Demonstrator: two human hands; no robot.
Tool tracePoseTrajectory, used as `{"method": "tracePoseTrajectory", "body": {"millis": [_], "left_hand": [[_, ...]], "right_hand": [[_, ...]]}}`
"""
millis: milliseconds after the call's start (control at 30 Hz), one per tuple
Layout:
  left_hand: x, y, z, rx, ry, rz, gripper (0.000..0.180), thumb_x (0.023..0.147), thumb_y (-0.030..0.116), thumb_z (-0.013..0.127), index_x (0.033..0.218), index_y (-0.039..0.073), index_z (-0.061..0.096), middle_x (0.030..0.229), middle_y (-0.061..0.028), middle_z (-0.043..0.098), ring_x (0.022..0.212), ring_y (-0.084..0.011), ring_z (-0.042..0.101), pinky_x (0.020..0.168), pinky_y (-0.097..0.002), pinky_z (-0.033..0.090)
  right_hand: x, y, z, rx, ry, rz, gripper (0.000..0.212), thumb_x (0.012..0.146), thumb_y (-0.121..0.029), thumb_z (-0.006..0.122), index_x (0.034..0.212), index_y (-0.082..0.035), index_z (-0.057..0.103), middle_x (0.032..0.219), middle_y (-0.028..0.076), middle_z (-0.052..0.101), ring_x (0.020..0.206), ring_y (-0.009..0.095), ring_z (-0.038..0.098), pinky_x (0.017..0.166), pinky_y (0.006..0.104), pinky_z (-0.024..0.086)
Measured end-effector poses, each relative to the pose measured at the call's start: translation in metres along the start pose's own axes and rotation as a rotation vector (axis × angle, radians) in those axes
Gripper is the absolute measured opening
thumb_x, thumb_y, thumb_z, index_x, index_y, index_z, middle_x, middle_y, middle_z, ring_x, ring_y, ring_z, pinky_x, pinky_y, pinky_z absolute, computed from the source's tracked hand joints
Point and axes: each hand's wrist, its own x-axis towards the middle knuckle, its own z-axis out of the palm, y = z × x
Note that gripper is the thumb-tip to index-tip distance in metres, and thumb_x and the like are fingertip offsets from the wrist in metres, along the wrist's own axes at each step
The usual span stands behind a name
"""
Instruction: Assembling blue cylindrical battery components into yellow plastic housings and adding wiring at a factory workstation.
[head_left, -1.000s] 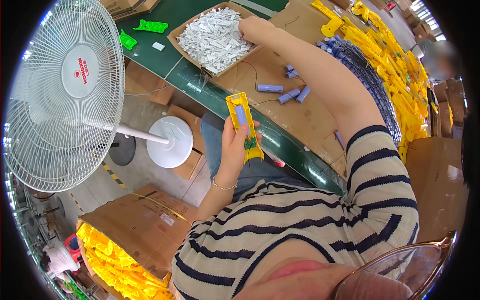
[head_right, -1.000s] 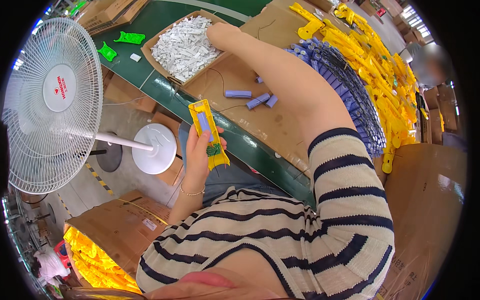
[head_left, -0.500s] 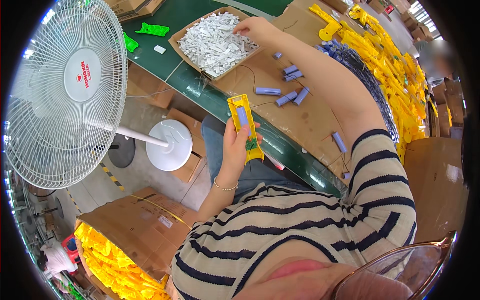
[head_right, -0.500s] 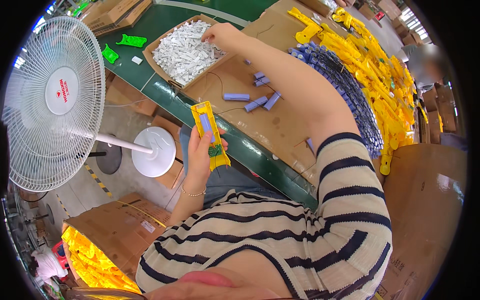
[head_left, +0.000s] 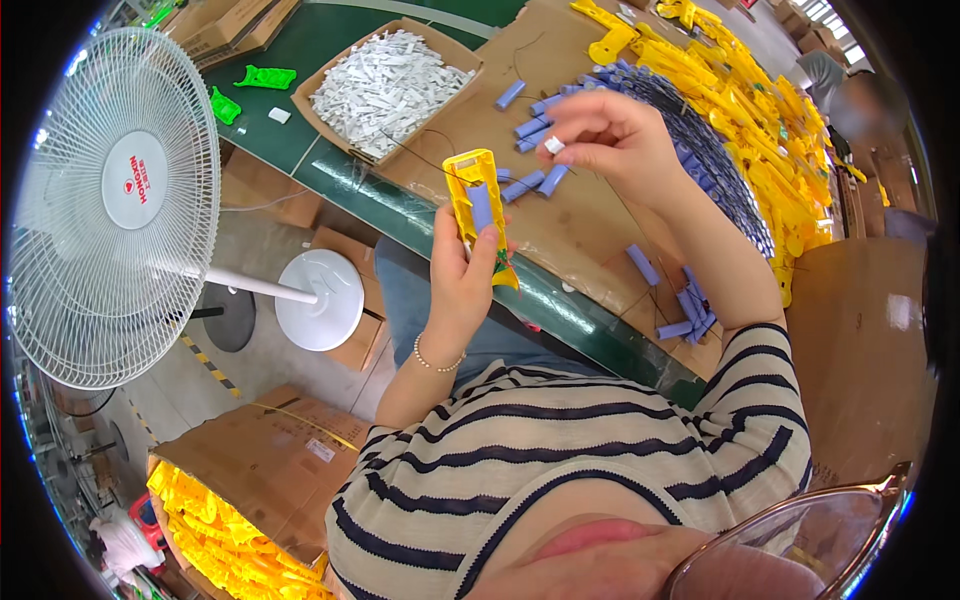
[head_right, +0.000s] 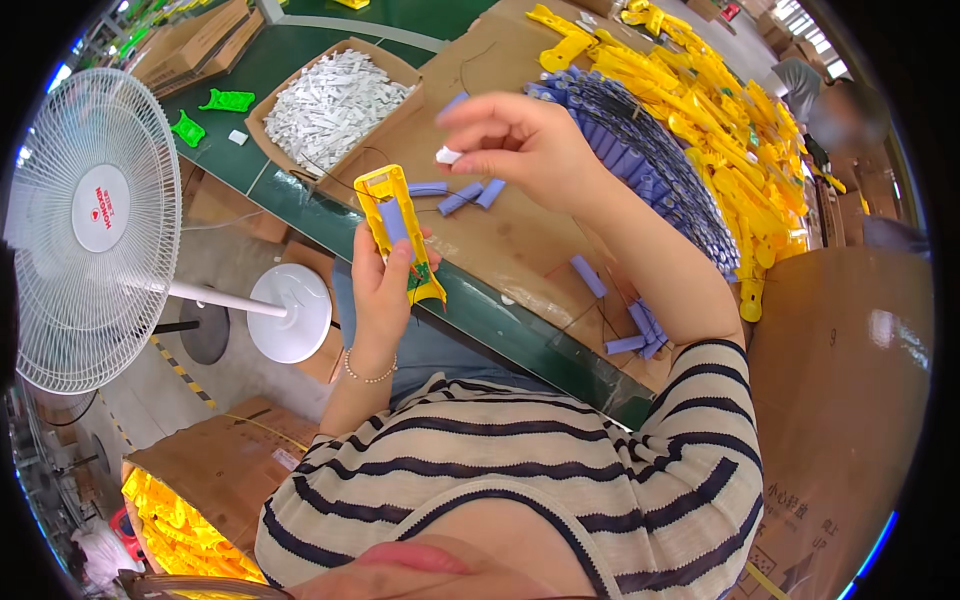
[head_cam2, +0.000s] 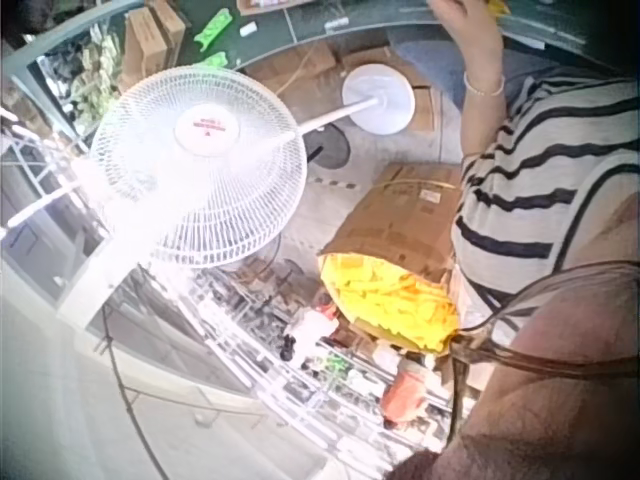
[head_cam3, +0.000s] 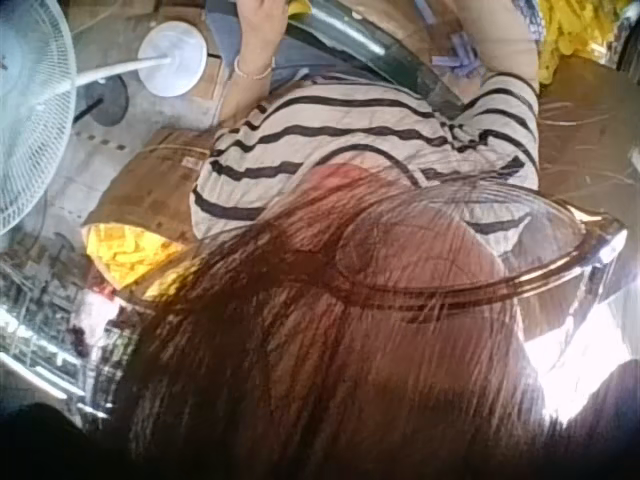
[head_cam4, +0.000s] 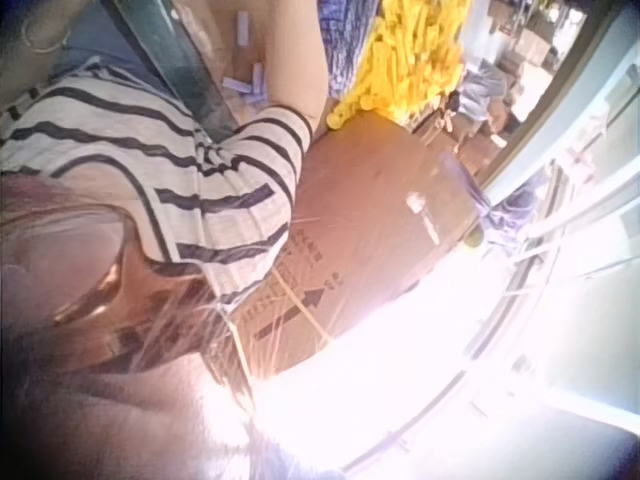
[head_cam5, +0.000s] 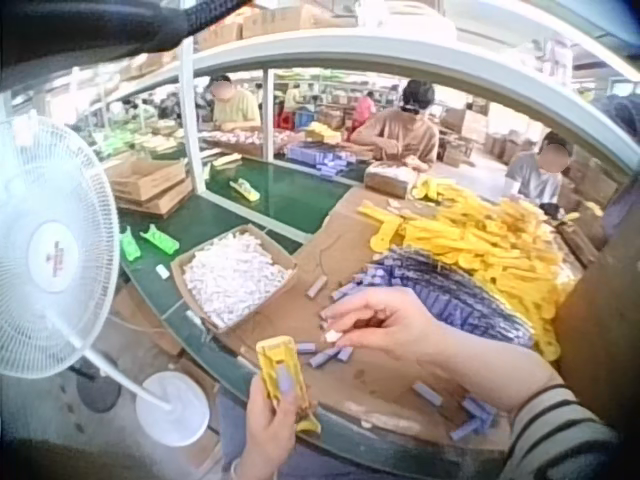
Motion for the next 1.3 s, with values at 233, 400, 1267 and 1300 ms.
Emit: {"method": "tracePoseTrajectory", "body": {"millis": [233,400,1267,1300], "left_hand": [[-0.012,0.001,0.026,0.411,-0.042,0.251,0.037,0.09,0.008,0.049,0.123,0.0,0.035,0.104,-0.012,0.056,0.082,-0.0136,0.059,0.075,-0.0269,0.048],[-0.023,0.011,0.042,0.566,-0.012,0.27,0.044,0.086,0.012,0.057,0.122,-0.004,0.039,0.102,-0.0201,0.056,0.09,-0.0306,0.06,0.077,-0.0352,0.047],[-0.024,-0.012,0.05,0.475,-0.133,0.075,0.035,0.092,0.01,0.048,0.123,0.0,0.037,0.092,-0.0096,0.056,0.075,-0.0137,0.059,0.065,-0.0268,0.049],[-0.023,-0.01,0.05,0.418,-0.182,0.028,0.036,0.091,0.01,0.048,0.124,0.0,0.037,0.092,-0.0092,0.056,0.075,-0.0135,0.059,0.065,-0.0266,0.05]], "right_hand": [[-0.037,-0.006,-0.017,-0.173,-0.113,-0.287,0.016,0.073,0.012,0.062,0.08,-0.002,0.068,0.1,0.015,0.062,0.081,0.021,0.065,0.073,0.0297,0.052],[-0.052,-0.015,-0.014,-0.255,-0.052,-0.142,0.017,0.076,0.009,0.061,0.087,-0.001,0.069,0.083,0.01,0.064,0.074,0.017,0.064,0.068,0.025,0.051],[-0.042,-0.032,0.006,-0.972,0.013,0.217,0.021,0.074,-0.012,0.069,0.089,0.001,0.061,0.074,0.011,0.066,0.07,0.021,0.064,0.064,0.0309,0.049],[-0.037,-0.022,-0.001,-0.974,0.017,0.222,0.021,0.074,-0.012,0.069,0.089,0.001,0.061,0.074,0.011,0.066,0.07,0.021,0.064,0.064,0.0309,0.049]]}}
